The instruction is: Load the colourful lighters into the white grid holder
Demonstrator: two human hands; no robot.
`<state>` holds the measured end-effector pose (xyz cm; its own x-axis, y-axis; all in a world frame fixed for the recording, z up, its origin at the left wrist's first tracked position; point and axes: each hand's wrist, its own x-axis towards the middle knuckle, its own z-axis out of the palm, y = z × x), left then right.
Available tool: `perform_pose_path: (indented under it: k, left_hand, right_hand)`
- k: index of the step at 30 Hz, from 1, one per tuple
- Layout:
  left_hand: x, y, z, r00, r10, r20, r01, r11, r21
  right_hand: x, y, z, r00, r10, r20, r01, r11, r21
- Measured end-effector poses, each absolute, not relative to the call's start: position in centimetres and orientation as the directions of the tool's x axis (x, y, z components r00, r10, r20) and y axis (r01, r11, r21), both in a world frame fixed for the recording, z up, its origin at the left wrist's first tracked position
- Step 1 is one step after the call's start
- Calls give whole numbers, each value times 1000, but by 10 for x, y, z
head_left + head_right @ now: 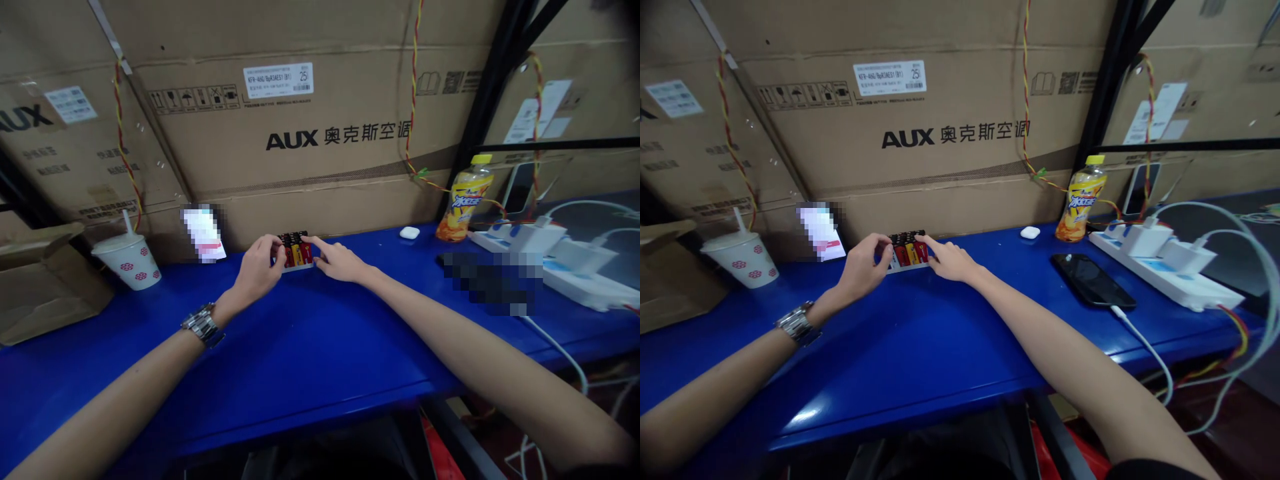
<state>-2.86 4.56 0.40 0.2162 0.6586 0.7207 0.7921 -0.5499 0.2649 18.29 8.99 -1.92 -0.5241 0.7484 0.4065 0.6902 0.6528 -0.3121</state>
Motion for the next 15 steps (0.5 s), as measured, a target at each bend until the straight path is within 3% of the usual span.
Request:
perform_pose_path:
  k: [3, 6, 15]
  left_hand:
    - [-35, 66, 9, 277, 643, 714, 828, -537, 162]
    - [-37, 84, 15, 350, 658, 666, 854, -517, 62]
    - [-36, 124, 32, 469, 804, 365, 863, -505, 4]
  right_hand:
    - [181, 89, -19, -488, 775, 401, 742, 610, -278]
    - [183, 89, -17, -426, 804, 414, 761, 566, -316]
    - [182, 88, -16, -456, 792, 407, 728, 595, -342]
